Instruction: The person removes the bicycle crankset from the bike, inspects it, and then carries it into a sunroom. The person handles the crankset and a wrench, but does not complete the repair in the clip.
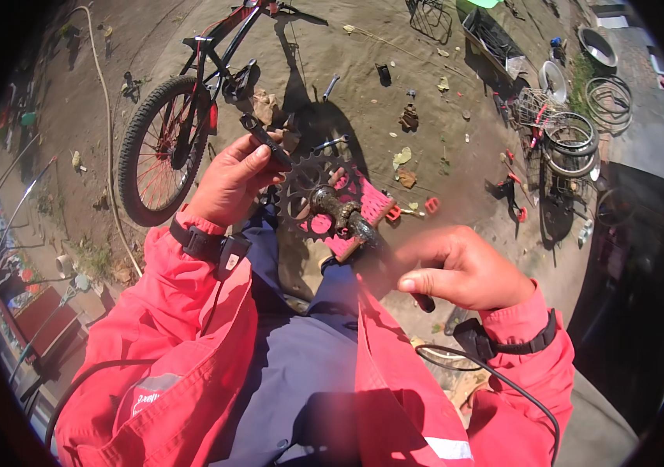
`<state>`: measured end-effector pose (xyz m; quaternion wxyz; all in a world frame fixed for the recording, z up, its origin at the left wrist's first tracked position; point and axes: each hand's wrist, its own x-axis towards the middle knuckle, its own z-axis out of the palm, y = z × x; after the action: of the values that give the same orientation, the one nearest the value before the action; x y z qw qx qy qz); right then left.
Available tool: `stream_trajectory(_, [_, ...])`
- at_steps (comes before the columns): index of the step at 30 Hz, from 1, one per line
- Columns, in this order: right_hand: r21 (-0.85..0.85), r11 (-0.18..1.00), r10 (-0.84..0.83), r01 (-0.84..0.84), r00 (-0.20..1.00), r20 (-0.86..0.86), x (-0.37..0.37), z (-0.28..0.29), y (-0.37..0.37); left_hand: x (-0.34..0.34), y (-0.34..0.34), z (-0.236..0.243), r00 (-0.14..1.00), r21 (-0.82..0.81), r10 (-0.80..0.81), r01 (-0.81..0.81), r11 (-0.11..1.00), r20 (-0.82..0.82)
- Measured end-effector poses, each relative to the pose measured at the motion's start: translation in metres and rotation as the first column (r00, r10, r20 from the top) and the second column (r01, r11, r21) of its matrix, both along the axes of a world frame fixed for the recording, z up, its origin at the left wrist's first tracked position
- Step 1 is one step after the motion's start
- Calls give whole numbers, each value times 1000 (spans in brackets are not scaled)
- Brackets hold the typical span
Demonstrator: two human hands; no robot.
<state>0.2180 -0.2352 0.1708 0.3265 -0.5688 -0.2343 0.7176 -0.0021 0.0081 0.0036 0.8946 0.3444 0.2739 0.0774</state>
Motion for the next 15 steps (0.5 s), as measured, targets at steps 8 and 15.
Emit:
stream_trajectory(8, [37, 999, 33, -35, 997, 63, 15, -7, -20, -1, -10, 18, 998, 119, -2, 9, 993, -56])
stream_trajectory(15, [108, 991, 45, -78, 960, 276, 26, -8, -20, -4, -13, 27, 998, 192, 13, -2, 981, -55])
